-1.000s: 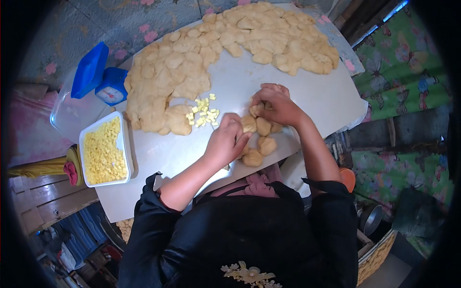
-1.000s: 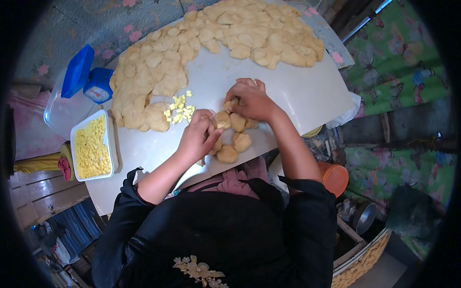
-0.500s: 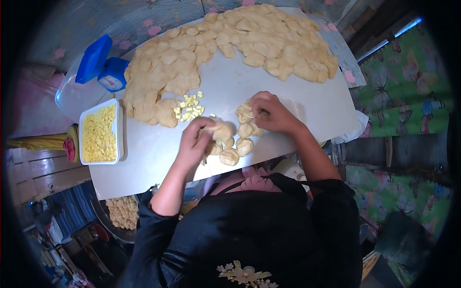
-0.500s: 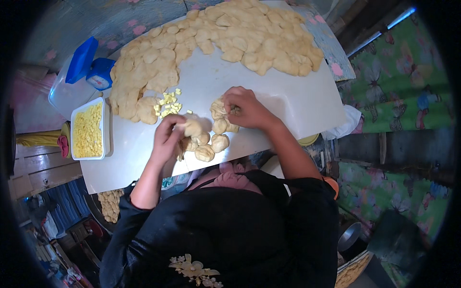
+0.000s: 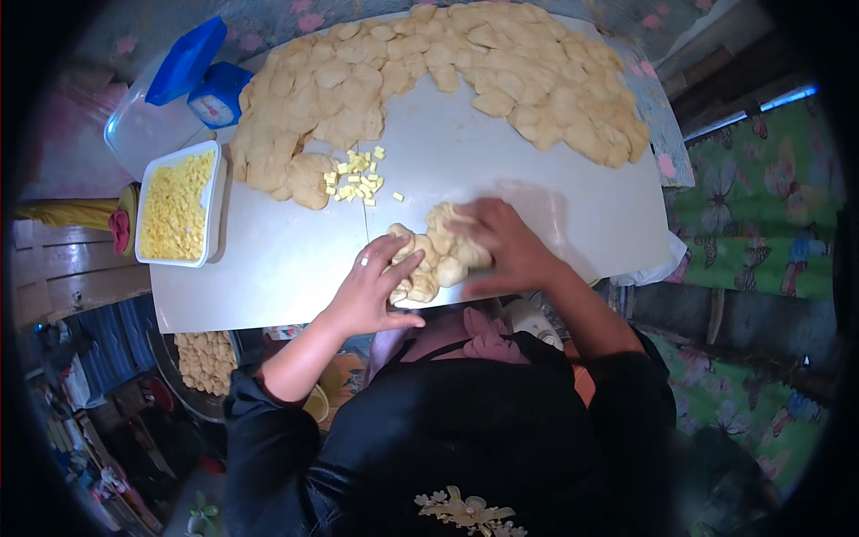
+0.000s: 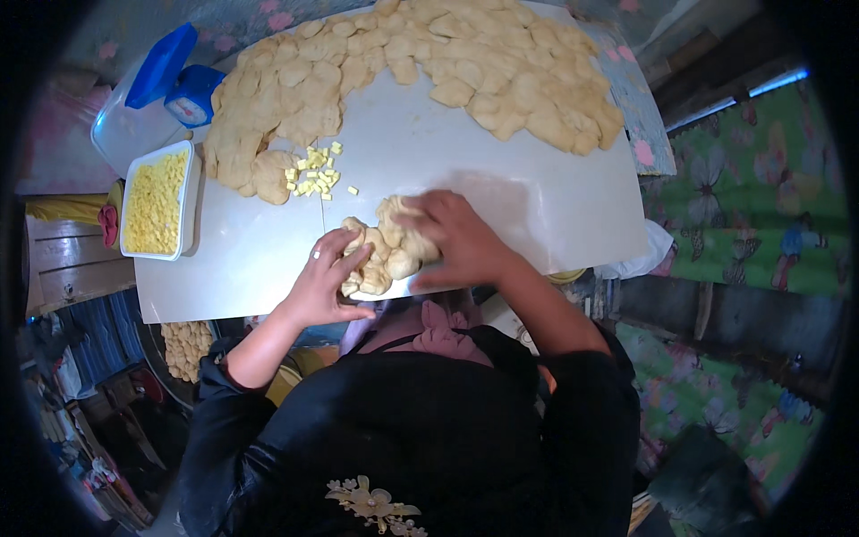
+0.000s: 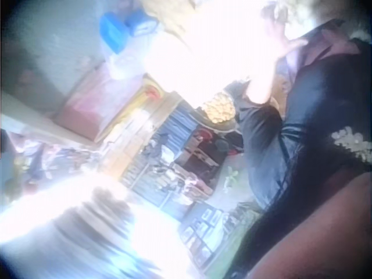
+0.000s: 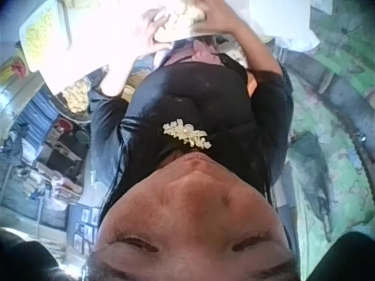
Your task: Shaping pieces of dough and filling them with a yellow mixture before sealing them.
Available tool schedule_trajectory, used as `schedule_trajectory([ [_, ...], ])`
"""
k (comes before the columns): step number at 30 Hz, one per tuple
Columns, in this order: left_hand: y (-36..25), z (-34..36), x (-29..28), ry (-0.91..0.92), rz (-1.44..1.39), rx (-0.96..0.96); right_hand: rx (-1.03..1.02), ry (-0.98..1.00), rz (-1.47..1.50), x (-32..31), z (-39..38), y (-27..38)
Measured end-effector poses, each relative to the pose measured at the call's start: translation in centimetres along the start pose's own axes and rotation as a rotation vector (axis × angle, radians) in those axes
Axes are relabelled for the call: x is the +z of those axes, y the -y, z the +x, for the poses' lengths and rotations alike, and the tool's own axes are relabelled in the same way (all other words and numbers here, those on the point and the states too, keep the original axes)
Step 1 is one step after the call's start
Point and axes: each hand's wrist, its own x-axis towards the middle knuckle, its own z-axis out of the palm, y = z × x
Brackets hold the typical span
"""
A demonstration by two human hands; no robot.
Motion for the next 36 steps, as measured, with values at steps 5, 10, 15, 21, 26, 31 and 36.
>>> schedule_trajectory([
  [5, 1.5, 2.4, 0.9, 0.012, 0.072, 0.048, -0.009, -0.135, -0.224, 1.1, 0.2, 1.0],
  [10, 2.6, 5.1, 2.9, -0.263, -0.595, -0.336, 0.165, -0.182, 0.481, 1.6, 3.2, -0.9],
  [15, -1.0, 2.2, 0.5, -0.516, -1.269, -0.370, 0.317, -0.410, 1.144, 4.3, 4.8, 5.9],
  [21, -3.3, -8.6, -12.0, -0.910, -0.688, -0.102, -0.055, -0.412, 1.299, 7.6, 13.2, 20.2],
  [26, -1.6, -21.3, -22.1, -1.436, -0.007, 0.102, -0.652, -0.311, 0.884, 17.1, 23.3, 30.0],
  [31, 0.8, -36.1, -29.6, -1.879, 0.186, -0.316, -0.878, 0.035, 0.930, 25.4, 31.7, 43.6],
  [36, 14.4, -48.6, -25.4, -1.587, -0.067, -0.782, -0.423, 0.523, 1.060, 34.0, 35.1, 44.8],
])
